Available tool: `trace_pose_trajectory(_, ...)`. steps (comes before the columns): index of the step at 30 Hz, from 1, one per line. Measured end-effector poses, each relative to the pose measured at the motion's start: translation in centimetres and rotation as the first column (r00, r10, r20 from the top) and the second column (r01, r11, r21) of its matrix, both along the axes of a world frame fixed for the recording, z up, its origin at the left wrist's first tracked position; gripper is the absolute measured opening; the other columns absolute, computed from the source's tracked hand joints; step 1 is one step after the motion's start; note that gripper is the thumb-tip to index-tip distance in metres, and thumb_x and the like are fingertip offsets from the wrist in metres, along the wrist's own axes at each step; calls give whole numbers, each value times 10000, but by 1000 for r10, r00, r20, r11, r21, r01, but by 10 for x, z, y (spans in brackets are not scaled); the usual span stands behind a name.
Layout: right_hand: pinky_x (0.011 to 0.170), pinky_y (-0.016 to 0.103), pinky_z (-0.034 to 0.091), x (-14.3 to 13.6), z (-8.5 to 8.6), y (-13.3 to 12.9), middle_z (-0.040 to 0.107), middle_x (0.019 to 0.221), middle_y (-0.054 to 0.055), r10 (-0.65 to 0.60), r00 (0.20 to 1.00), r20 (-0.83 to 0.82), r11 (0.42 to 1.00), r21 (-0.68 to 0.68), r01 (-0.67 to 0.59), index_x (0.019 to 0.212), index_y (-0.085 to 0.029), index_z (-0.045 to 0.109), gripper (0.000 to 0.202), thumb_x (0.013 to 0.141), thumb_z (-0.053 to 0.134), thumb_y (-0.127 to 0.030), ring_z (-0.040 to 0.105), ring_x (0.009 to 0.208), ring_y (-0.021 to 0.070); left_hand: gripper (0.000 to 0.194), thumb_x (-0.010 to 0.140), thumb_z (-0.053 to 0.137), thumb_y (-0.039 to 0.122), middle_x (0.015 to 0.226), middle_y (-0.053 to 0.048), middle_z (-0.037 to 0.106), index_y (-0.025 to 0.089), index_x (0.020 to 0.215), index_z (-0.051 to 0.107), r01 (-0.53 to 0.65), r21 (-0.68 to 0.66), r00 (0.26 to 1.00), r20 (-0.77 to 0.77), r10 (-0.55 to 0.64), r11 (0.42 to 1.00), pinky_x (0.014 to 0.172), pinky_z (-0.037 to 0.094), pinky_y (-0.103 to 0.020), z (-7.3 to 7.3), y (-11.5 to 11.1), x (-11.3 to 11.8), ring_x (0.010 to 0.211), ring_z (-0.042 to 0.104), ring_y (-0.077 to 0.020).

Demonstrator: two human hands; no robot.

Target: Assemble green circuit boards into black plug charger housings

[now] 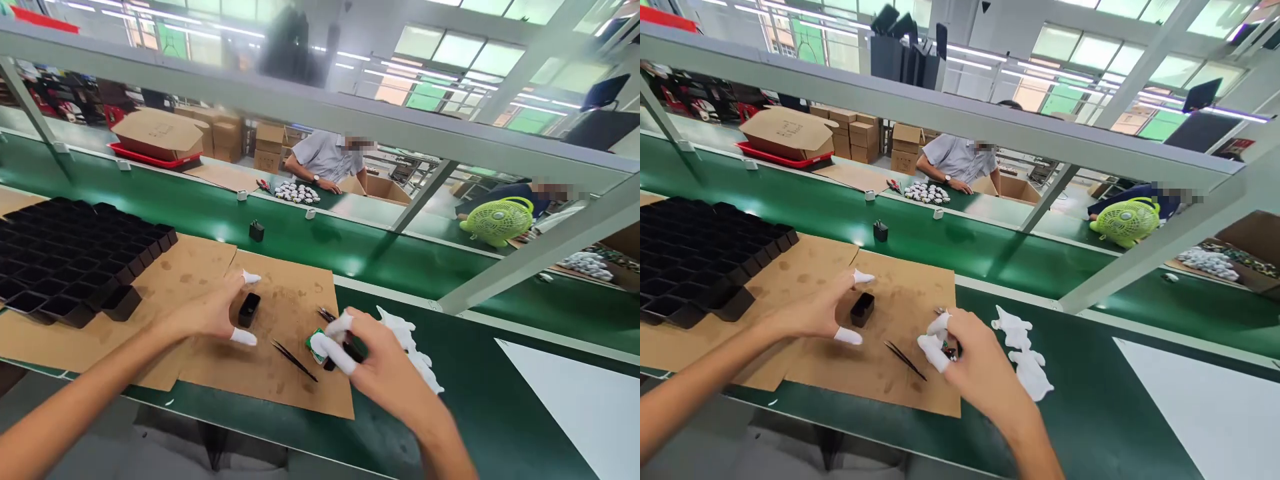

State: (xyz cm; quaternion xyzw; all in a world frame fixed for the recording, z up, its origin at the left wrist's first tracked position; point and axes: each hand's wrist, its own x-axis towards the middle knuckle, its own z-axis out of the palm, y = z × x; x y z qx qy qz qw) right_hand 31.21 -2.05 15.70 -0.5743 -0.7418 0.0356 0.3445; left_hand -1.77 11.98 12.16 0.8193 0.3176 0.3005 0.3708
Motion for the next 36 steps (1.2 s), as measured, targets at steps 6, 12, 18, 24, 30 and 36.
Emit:
trace_pose_trajectory(6, 769, 403, 460, 1, -35, 15, 775, 961, 67, 5, 996, 86, 970, -242, 16, 1022, -252, 798, 268, 784, 897, -181, 655, 820, 264, 571, 658, 1027, 518, 1113, -73, 818, 274, 1126, 809, 132, -124, 991, -19, -135, 983, 936, 653, -405, -52, 49, 15, 1034, 780, -317)
trace_pose_trajectory(12, 837, 373, 599, -20, -36, 45, 823, 1058, 15, 35, 986, -161, 942, -323, -86, 1161, -293, 681, 356, 856, 817, -168, 774, 924, 233, 562, 736, 1003, 554, 1094, -61, 824, 250, 1154, 784, 57, -183, 995, 88, -41, 982, 863, 634, -387, -56, 46, 18, 973, 777, -294)
trace_pose_trajectory(18, 1117, 522, 598, -36, -72, 79, 793, 1388, 121, 2, 963, -269, 948, -305, -88, 1376, -287, 590, 489, 947, 814, -353, 765, 1289, 311, 547, 796, 973, 581, 1062, -40, 800, 239, 1166, 760, -40, -202, 990, 126, 66, 978, 855, 605, -379, -60, 49, 12, 954, 751, -277)
trace_pose_trajectory(24, 1115, 658, 490, -33, -69, 78, 763, 1233, 130, -83, 988, -131, 922, -385, 26, 1370, -264, 766, 579, 827, 921, -392, 677, 1220, 429, 544, 874, 914, 645, 1108, -50, 744, 225, 1156, 712, 12, -105, 999, -32, -16, 994, 869, 567, -402, -56, 47, 12, 997, 714, -286)
trace_pose_trajectory(30, 918, 451, 552, -42, -57, 79, 692, 965, 59, -153, 952, -265, 895, -446, 20, 999, -266, 828, 377, 846, 963, -582, 643, 940, 298, 522, 945, 828, 711, 1096, -56, 659, 222, 1085, 709, 70, -22, 993, -89, -72, 997, 841, 581, -399, -50, 38, 13, 950, 701, -270)
trace_pose_trajectory(36, 784, 369, 635, -37, -58, 67, 814, 1079, 97, -162, 748, -643, 904, -401, -149, 1276, -254, 764, 701, 921, 758, -859, 755, 902, 261, 548, 859, 971, 586, 1105, -34, 737, 243, 1213, 732, 90, -56, 992, 97, -84, 994, 843, 602, -356, -50, 17, 19, 965, 743, -247)
